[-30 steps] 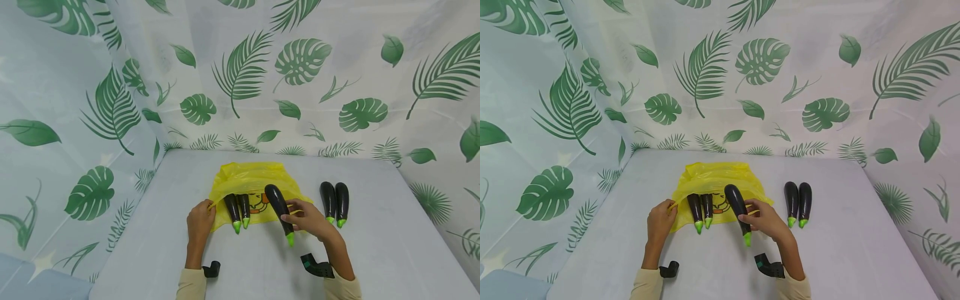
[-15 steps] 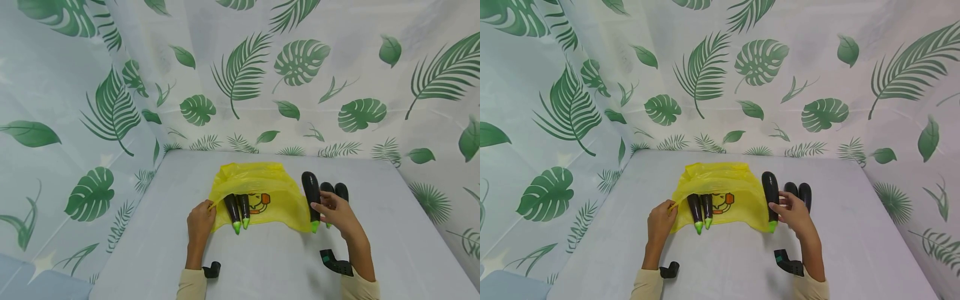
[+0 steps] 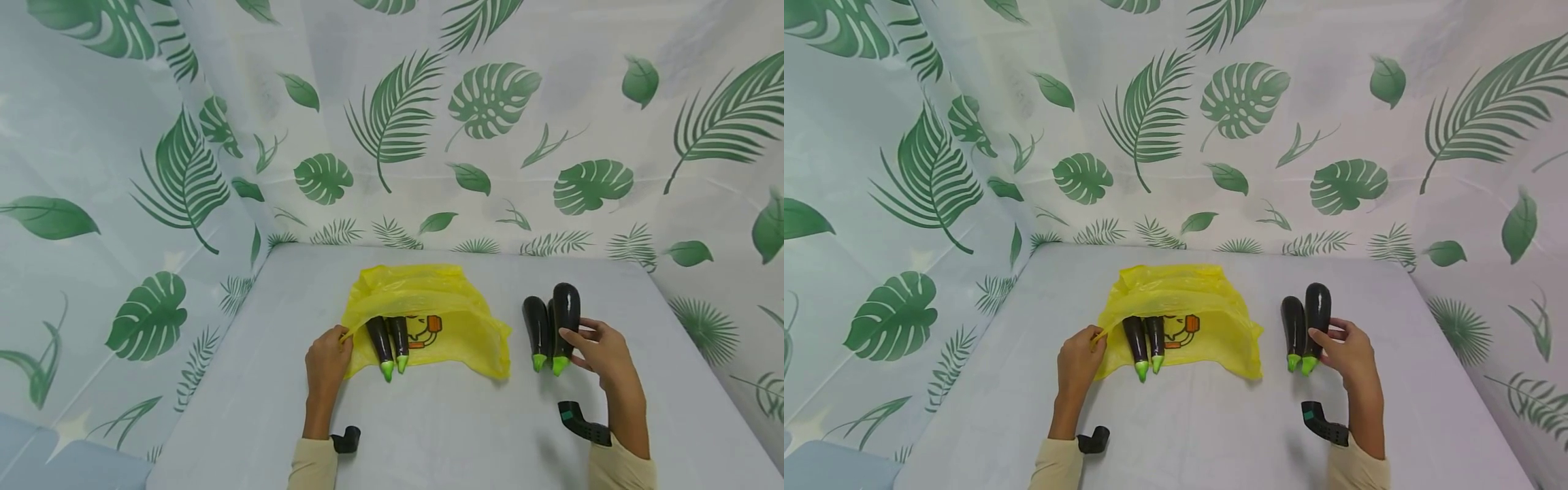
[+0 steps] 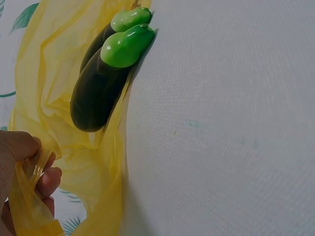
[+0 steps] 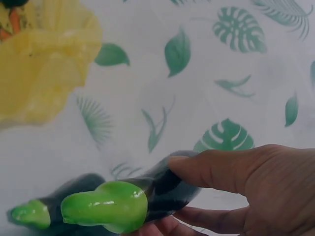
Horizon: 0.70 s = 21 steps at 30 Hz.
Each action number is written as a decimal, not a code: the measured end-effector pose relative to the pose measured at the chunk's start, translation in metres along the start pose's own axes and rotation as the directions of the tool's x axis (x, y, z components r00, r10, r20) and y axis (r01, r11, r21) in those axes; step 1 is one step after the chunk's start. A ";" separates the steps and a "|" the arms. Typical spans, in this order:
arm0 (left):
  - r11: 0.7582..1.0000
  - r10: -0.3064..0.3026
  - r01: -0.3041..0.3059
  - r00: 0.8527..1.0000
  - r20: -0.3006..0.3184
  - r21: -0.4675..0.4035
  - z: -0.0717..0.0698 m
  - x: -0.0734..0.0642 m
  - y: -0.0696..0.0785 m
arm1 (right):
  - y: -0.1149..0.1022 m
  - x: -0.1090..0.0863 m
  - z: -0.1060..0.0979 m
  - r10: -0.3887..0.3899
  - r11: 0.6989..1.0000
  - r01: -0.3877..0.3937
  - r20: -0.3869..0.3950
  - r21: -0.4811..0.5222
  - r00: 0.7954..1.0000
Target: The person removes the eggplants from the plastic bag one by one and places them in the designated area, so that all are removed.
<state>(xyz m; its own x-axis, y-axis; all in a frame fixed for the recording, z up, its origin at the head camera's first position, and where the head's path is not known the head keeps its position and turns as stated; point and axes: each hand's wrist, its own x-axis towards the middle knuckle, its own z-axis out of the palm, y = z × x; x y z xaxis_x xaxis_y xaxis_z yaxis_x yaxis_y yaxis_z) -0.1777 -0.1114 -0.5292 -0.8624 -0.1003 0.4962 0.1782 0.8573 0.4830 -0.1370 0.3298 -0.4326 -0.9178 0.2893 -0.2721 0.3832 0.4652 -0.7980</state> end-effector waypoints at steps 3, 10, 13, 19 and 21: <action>1.000 0.002 -0.002 1.000 -0.003 -0.004 0.000 0.000 -0.002 | 0.010 0.011 -0.004 0.050 0.999 -0.050 -0.021 0.002 0.999; 1.000 -0.003 0.003 1.000 0.000 0.004 -0.001 -0.001 -0.003 | 0.064 0.061 -0.007 0.106 0.993 -0.110 -0.112 -0.032 0.988; 1.000 -0.007 0.007 1.000 0.010 0.004 -0.002 -0.001 -0.004 | 0.063 0.062 -0.007 0.127 0.990 -0.133 -0.124 -0.039 0.984; 1.000 -0.003 0.003 1.000 0.005 0.002 -0.001 -0.002 -0.005 | 0.051 0.050 -0.006 0.165 0.982 -0.176 -0.144 -0.068 0.976; 1.000 -0.002 0.002 1.000 -0.002 0.002 -0.001 -0.002 -0.005 | 0.053 0.051 -0.006 0.171 0.981 -0.182 -0.149 -0.068 0.974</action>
<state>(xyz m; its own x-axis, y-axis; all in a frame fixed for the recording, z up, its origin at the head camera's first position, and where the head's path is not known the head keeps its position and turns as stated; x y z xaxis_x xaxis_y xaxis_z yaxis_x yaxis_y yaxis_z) -0.1769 -0.1159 -0.5318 -0.8619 -0.1026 0.4967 0.1760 0.8579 0.4827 -0.1632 0.3738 -0.4853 -0.8129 0.4861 -0.3208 0.5501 0.4602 -0.6968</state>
